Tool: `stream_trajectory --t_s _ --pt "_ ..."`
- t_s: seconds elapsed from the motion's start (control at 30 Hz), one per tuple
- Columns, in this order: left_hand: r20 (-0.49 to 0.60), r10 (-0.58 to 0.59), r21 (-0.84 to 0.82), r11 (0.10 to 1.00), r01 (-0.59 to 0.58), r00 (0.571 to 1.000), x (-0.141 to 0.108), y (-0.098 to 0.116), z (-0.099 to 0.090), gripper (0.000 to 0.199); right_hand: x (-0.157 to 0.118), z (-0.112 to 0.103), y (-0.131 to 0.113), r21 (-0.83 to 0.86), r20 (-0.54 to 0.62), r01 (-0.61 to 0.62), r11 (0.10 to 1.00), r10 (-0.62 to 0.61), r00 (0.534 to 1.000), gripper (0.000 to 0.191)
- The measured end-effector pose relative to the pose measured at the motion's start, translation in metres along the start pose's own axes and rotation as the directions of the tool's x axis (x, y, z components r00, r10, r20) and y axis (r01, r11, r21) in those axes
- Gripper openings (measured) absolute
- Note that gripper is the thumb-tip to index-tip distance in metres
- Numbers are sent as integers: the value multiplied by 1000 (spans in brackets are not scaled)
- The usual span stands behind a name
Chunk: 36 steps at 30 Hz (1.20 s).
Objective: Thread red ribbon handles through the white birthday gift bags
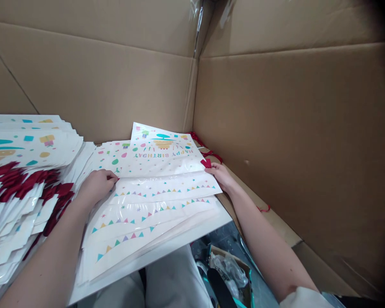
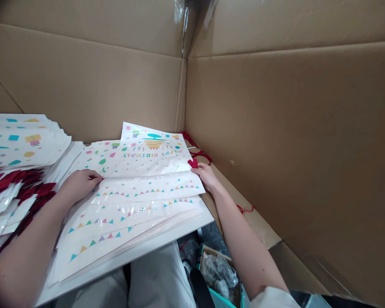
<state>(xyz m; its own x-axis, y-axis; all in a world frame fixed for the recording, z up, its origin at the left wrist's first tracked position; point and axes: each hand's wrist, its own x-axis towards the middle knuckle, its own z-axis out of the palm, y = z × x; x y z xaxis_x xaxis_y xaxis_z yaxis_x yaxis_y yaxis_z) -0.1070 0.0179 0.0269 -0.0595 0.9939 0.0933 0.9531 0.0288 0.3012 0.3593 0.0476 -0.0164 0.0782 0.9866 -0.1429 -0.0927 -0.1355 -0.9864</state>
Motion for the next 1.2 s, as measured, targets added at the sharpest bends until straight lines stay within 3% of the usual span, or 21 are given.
stream_trajectory --t_s 0.13,0.27,0.37,0.57,0.73,0.9,1.07,1.2 --pt "15 -120 146 982 116 993 -9 23 -11 30 -1 3 -1 -13 -21 16 1000 -16 1000 36" --pt "21 -99 257 962 90 995 -12 31 -13 34 -2 5 -3 -26 -53 1 1000 -2 999 35" --pt "36 -65 178 982 57 997 -8 19 -11 42 -4 6 -5 -22 -37 14 1000 -15 999 34" --pt "203 4 -82 997 13 979 -2 -5 -12 36 -4 5 -5 -75 -56 17 997 -21 998 32" --pt "169 -73 -16 997 77 983 -7 5 -19 28 -1 6 -2 -69 -69 47 997 -52 996 33" --pt "180 -81 82 994 67 980 -7 16 -25 27 -4 8 -5 -28 -26 72 997 -73 997 34" --pt "240 -22 401 913 -79 970 9 37 -30 21 -5 6 -7 7 -15 91 996 -91 996 33" --pt "367 72 467 848 -251 927 25 46 -33 13 -1 5 -3 35 -10 103 994 -102 995 33"
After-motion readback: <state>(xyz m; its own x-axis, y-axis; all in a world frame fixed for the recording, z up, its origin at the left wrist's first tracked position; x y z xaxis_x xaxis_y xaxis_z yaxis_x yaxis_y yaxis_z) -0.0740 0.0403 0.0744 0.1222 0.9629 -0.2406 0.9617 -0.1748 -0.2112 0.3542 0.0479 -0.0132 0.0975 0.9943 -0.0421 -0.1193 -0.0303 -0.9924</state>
